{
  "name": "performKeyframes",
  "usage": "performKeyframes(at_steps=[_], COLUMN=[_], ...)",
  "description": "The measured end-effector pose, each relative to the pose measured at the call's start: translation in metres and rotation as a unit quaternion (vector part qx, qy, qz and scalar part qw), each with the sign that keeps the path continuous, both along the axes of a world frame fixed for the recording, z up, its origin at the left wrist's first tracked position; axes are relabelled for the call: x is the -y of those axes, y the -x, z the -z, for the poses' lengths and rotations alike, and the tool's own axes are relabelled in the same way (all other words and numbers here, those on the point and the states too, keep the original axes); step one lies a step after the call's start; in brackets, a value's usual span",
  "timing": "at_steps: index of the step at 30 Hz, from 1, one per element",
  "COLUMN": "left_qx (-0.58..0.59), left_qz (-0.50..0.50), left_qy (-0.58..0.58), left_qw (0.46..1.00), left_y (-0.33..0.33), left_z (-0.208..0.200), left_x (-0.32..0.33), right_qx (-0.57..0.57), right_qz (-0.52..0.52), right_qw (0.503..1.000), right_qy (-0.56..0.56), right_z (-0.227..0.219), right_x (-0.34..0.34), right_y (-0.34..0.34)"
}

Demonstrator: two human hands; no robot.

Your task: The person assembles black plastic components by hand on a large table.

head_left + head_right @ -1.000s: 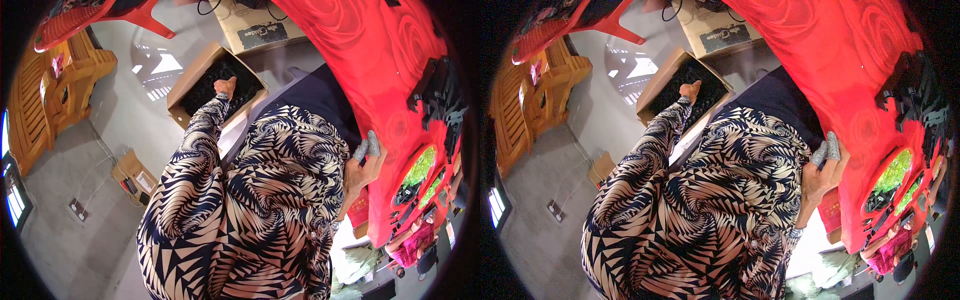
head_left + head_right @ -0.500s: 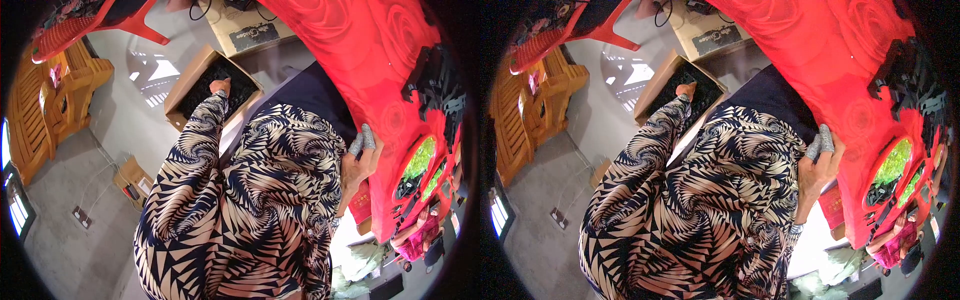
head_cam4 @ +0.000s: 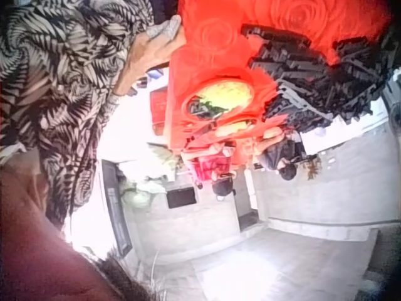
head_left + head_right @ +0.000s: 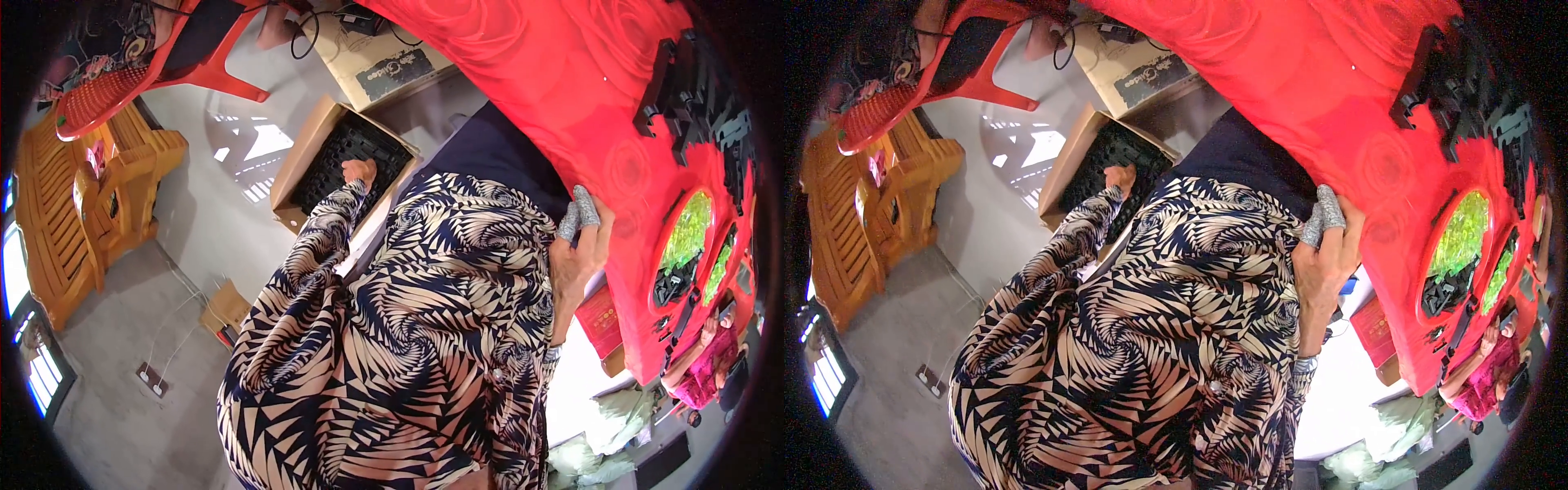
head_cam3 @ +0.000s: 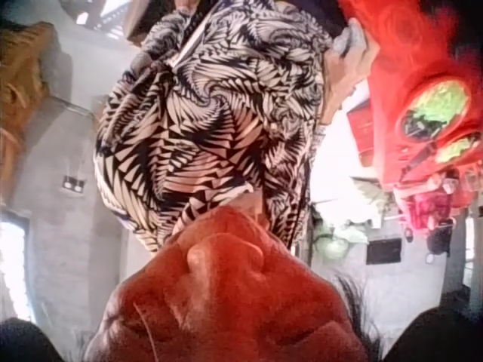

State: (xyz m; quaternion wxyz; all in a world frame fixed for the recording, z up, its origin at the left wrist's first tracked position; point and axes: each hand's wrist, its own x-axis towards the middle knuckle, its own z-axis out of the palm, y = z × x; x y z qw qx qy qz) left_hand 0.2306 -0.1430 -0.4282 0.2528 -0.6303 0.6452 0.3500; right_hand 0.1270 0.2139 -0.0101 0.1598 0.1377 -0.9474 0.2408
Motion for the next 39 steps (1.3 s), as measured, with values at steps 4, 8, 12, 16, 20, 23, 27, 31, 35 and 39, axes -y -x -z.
performKeyframes(at_steps=[4, 8, 12, 16, 20, 23, 27, 31, 35, 39], left_qx=[0.009, -0.1, -0.277, -0.432, -0.486, -0.525, -0.586, -0.65, -0.626, -0.595], left_qz=[0.099, 0.223, 0.056, 0.182, 0.17, 0.252, 0.397, 0.363, 0.465, 0.551], left_qy=[-0.02, -0.183, -0.135, -0.05, -0.065, -0.047, 0.002, -0.045, -0.024, 0.05], left_qw=[0.995, 0.952, 0.95, 0.882, 0.855, 0.812, 0.706, 0.666, 0.625, 0.583], left_y=[-0.013, 0.029, 0.03, 0.071, 0.085, 0.088, 0.115, 0.159, 0.214, 0.244], left_z=[-0.027, -0.073, -0.123, -0.214, -0.291, -0.349, -0.379, -0.409, -0.442, -0.466], left_x=[-0.012, -0.022, -0.012, -0.033, -0.063, -0.084, -0.105, -0.158, -0.214, -0.267], right_qx=[0.001, -0.026, -0.009, -0.023, -0.017, -0.004, -0.008, -0.025, -0.049, -0.091], right_qz=[-0.005, 0.019, -0.026, -0.048, -0.041, -0.031, -0.013, 0.0, 0.012, 0.01], right_qw=[1.0, 0.998, 0.999, 0.996, 0.992, 0.986, 0.977, 0.983, 0.98, 0.974], right_qy=[0.007, -0.049, -0.016, 0.066, 0.114, 0.161, 0.211, 0.18, 0.194, 0.208], right_z=[0.001, -0.005, 0.012, 0.01, 0.006, 0.007, 0.01, 0.006, 0.008, 0.008], right_x=[0.002, -0.008, -0.011, -0.014, -0.02, -0.021, -0.024, -0.024, -0.023, -0.026], right_y=[0.002, -0.001, 0.006, 0.006, 0.001, -0.001, -0.003, -0.004, -0.004, -0.004])
